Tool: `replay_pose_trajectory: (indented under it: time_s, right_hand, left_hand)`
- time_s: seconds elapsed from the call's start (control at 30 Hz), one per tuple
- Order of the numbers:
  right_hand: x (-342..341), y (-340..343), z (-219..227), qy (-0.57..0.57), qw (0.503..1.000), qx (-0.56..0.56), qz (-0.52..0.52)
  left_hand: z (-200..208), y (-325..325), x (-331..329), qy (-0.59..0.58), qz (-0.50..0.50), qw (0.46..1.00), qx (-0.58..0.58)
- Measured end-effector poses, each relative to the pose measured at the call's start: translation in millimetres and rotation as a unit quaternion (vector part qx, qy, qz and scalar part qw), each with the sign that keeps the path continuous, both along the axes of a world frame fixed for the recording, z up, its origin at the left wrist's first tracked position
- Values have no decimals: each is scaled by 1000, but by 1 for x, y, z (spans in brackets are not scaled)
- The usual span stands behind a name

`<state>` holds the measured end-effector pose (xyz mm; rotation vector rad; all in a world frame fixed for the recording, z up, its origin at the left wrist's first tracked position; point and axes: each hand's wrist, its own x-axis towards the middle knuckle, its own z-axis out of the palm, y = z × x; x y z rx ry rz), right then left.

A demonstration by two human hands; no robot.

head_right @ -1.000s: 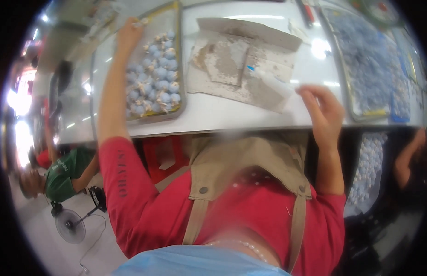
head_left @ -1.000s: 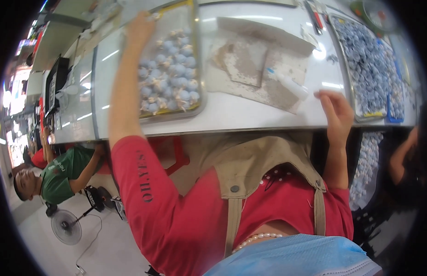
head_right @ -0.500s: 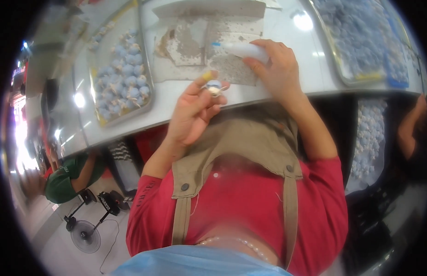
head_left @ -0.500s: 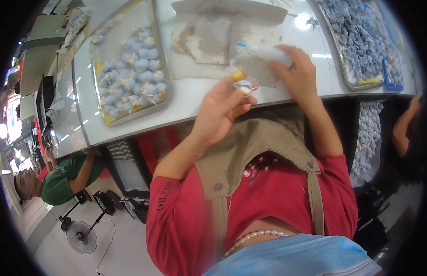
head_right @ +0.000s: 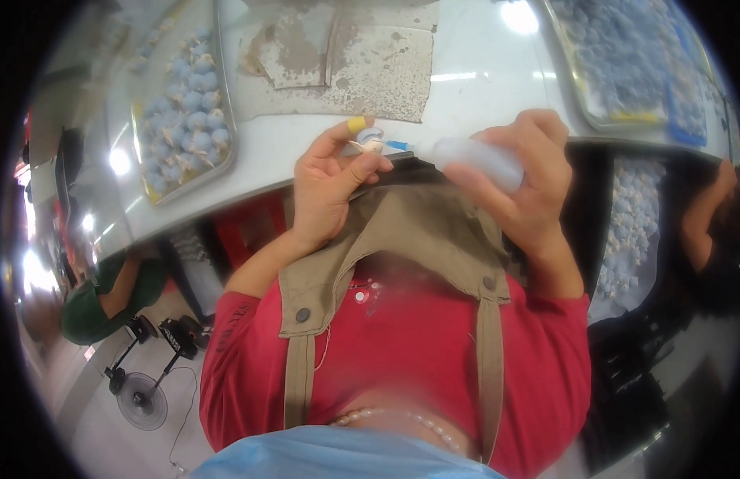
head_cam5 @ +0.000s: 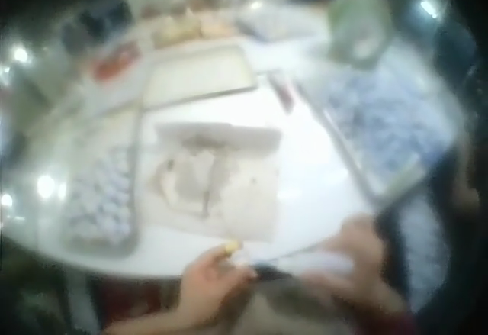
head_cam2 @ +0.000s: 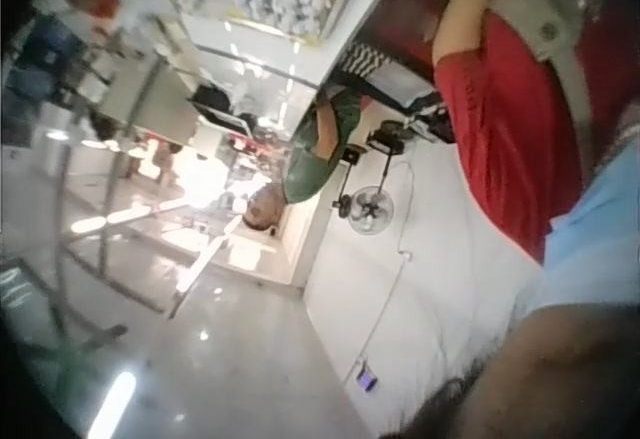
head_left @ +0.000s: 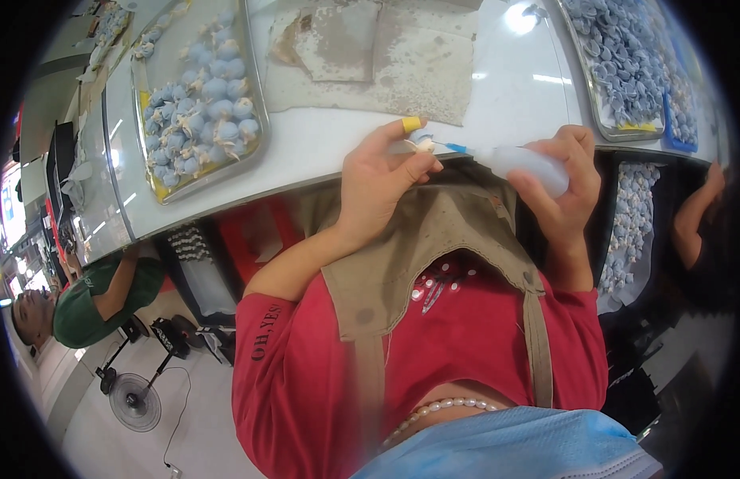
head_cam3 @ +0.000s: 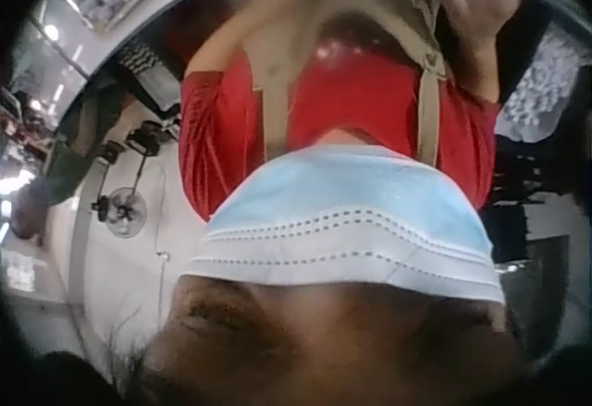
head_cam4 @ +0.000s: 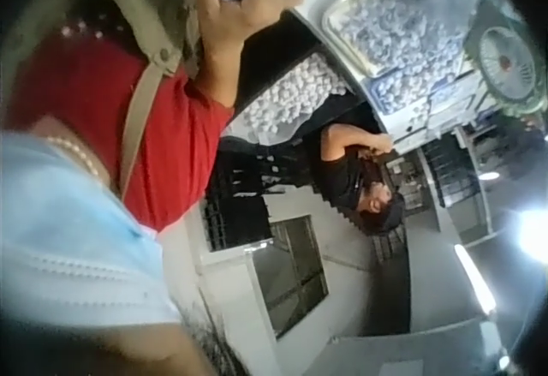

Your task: The person applies glue to figurine heads using a glue bottle, attaches blue caps onto each head by hand, and places the assembled figurines onto a tray.

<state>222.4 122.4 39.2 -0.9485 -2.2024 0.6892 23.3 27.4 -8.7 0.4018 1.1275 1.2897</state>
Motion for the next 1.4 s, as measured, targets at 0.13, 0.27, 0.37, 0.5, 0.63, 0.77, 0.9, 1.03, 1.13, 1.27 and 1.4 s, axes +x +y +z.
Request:
replay_pose_trajectory:
  time_s: [0.13,0.27,0.37,0.5,0.63,0.77,0.9,1.03,1.13,1.27,1.4]
  right_hand:
    - [-2,-2,5,-28,999,18,9]
    - [-16,0,8,-7,999,53,5]
    - [-22,0,9,-14,998,58,11]
    - [-27,0,8,-17,998,60,8]
    - [-24,0,7,-6,998,56,-2]
    - [-23,-1,7,-6,999,33,-9]
    - [-23,1,5,-6,999,39,-7]
    - [-23,3,3,-10,999,36,-4]
    - [-21,6,5,-3,1000,15,-7]
    - [-24,16,-11,24,997,-47,-54]
    - [-55,42,-37,50,981,-151,-113]
  left_hand:
    - [1,-1,0,2,0,1000,5]
    - [0,-3,-2,4,-3,1000,4]
    - [-1,-4,-5,6,-4,1000,7]
    - [0,-5,-8,6,4,1000,7]
    - [-3,-5,-8,-16,22,999,23]
    - [-2,-5,-8,-32,22,999,25]
    - [-1,-5,-7,-33,18,999,21]
    - [-1,-4,-9,-45,16,999,24]
    - [-1,-2,-12,-58,25,998,5]
    - [-1,1,-20,-103,16,994,-12]
    - [4,8,-33,-179,-27,983,-26]
